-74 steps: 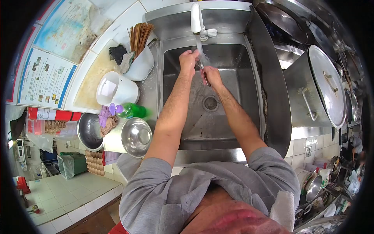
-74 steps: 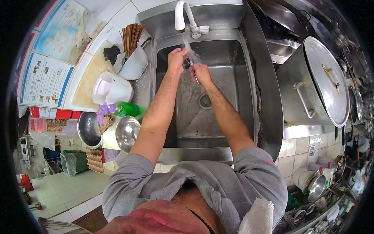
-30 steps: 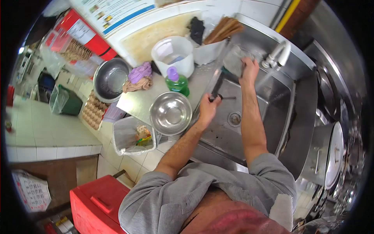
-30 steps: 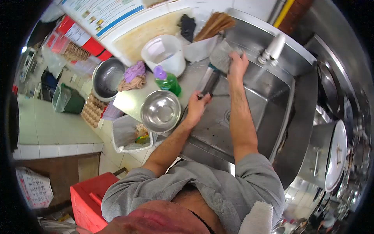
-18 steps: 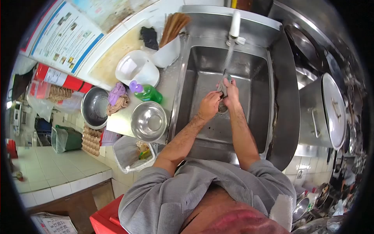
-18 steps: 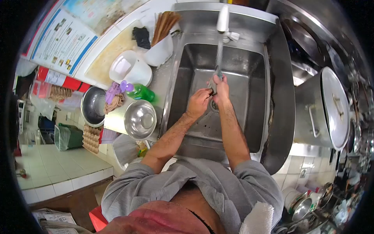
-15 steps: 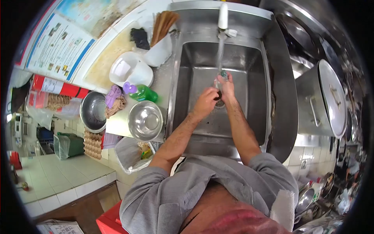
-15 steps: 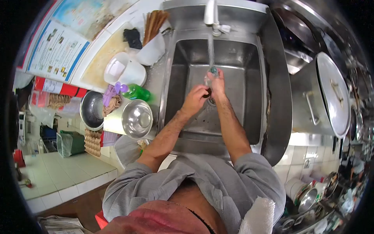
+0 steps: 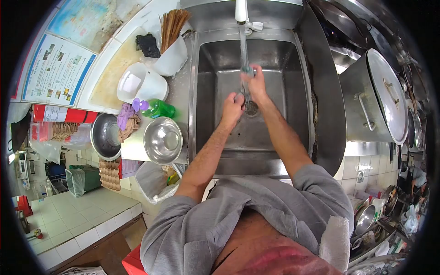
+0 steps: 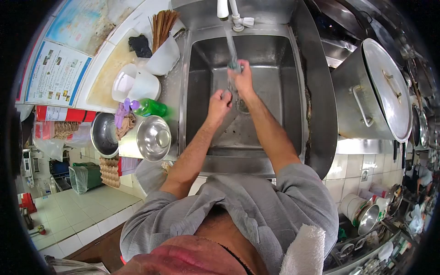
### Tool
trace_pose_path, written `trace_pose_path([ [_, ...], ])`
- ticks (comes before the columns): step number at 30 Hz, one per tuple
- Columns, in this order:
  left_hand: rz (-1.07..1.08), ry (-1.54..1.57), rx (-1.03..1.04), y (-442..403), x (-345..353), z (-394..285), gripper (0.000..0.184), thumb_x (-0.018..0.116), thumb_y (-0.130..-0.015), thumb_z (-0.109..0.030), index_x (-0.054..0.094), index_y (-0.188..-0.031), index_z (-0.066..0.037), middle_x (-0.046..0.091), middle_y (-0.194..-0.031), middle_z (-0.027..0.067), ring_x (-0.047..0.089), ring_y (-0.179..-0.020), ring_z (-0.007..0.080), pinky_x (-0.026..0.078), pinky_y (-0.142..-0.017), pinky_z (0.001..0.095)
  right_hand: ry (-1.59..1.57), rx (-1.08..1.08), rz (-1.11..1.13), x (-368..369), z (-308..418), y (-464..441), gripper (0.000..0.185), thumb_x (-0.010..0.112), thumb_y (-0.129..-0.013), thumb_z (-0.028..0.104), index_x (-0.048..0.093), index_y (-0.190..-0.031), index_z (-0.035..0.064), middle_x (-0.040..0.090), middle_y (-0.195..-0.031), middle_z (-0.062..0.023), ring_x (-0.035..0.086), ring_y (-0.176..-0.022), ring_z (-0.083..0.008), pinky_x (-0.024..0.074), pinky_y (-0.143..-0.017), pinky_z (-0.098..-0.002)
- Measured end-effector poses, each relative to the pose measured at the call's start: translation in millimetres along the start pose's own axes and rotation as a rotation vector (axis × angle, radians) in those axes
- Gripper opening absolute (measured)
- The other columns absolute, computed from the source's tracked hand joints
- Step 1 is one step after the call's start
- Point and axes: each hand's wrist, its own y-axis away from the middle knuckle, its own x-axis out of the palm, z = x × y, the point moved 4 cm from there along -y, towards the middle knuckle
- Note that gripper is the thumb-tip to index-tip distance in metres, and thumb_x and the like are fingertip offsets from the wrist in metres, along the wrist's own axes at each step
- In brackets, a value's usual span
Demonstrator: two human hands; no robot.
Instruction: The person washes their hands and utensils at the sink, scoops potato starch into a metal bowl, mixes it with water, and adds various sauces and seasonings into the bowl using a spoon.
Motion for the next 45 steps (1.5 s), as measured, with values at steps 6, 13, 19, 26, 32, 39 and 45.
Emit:
trace_pose_path([
  [6, -0.030, -0.286, 0.223, -31.3, -4.2, -41.4, 0.015, 0.052, -0.085, -0.014, 0.057, -0.085, 0.000, 0.053, -0.065, 0.0027, 0.047, -0.051, 0.0079, 0.036, -0.043, 0.0222, -0.099, -0.050, 0.047, 21.1, 24.7, -18.1, 0.028, 0.059, -0.071, -0.006, 0.048, -0.095, 0.0049, 0.054, -0.075, -0.0033, 0.053, -0.066, -0.0107, 0.0439, -0.054, -0.0260],
  [13, -0.021, -0.192, 0.171, -28.2, -1.2, -23.3, 0.017, 0.053, -0.084, -0.012, 0.058, -0.092, 0.001, 0.054, -0.066, 0.0021, 0.048, -0.052, 0.0071, 0.036, -0.044, 0.0213, -0.111, 0.051, 0.082, 8.3, -4.5, -1.2, 0.027, 0.057, -0.070, -0.008, 0.049, -0.093, 0.0035, 0.056, -0.076, -0.0050, 0.054, -0.065, -0.0122, 0.0449, -0.053, -0.0268],
  [19, -0.013, -0.129, 0.125, -30.3, 3.8, -29.8, 0.013, 0.055, -0.083, -0.013, 0.057, -0.084, 0.000, 0.051, -0.064, 0.0003, 0.045, -0.051, 0.0068, 0.035, -0.044, 0.0213, -0.238, -0.024, -0.117, 14.8, 12.7, -46.2, 0.026, 0.060, -0.071, -0.006, 0.048, -0.092, 0.0037, 0.055, -0.069, -0.0054, 0.053, -0.055, -0.0134, 0.0432, -0.045, -0.0267],
  [26, -0.041, -0.224, 0.170, -29.0, -3.6, -28.6, 0.016, 0.053, -0.084, -0.014, 0.056, -0.082, 0.002, 0.053, -0.063, 0.0029, 0.050, -0.052, 0.0089, 0.040, -0.045, 0.0243, -0.203, -0.079, -0.209, 12.1, 2.4, -61.9, 0.025, 0.060, -0.072, -0.005, 0.047, -0.091, 0.0036, 0.055, -0.071, -0.0055, 0.053, -0.057, -0.0126, 0.0436, -0.046, -0.0263],
  [32, -0.113, -0.273, 0.251, -45.3, -12.0, -22.1, 0.013, 0.050, -0.084, -0.011, 0.058, -0.084, 0.001, 0.053, -0.065, 0.0018, 0.049, -0.052, 0.0078, 0.041, -0.046, 0.0234, -0.211, 0.055, 0.009, 17.5, -16.4, 3.7, 0.024, 0.059, -0.070, -0.008, 0.049, -0.089, 0.0025, 0.056, -0.073, -0.0042, 0.054, -0.061, -0.0122, 0.0454, -0.052, -0.0270],
  [39, -0.058, -0.317, 0.225, -39.2, -5.6, -36.9, 0.017, 0.054, -0.083, -0.015, 0.058, -0.085, 0.001, 0.053, -0.064, 0.0010, 0.047, -0.051, 0.0068, 0.039, -0.046, 0.0218, -0.168, -0.168, -0.158, 19.0, 3.5, -41.9, 0.023, 0.063, -0.071, -0.004, 0.049, -0.088, 0.0042, 0.055, -0.070, -0.0034, 0.053, -0.056, -0.0105, 0.0426, -0.047, -0.0253],
  [45, -0.061, -0.266, 0.225, -39.1, -9.5, -31.4, 0.017, 0.056, -0.083, -0.017, 0.059, -0.084, 0.000, 0.052, -0.063, -0.0002, 0.046, -0.050, 0.0061, 0.036, -0.044, 0.0207, -0.202, -0.172, -0.244, 14.1, -2.5, -84.0, 0.024, 0.064, -0.072, -0.002, 0.048, -0.088, 0.0050, 0.055, -0.068, -0.0033, 0.052, -0.054, -0.0113, 0.0425, -0.046, -0.0263],
])
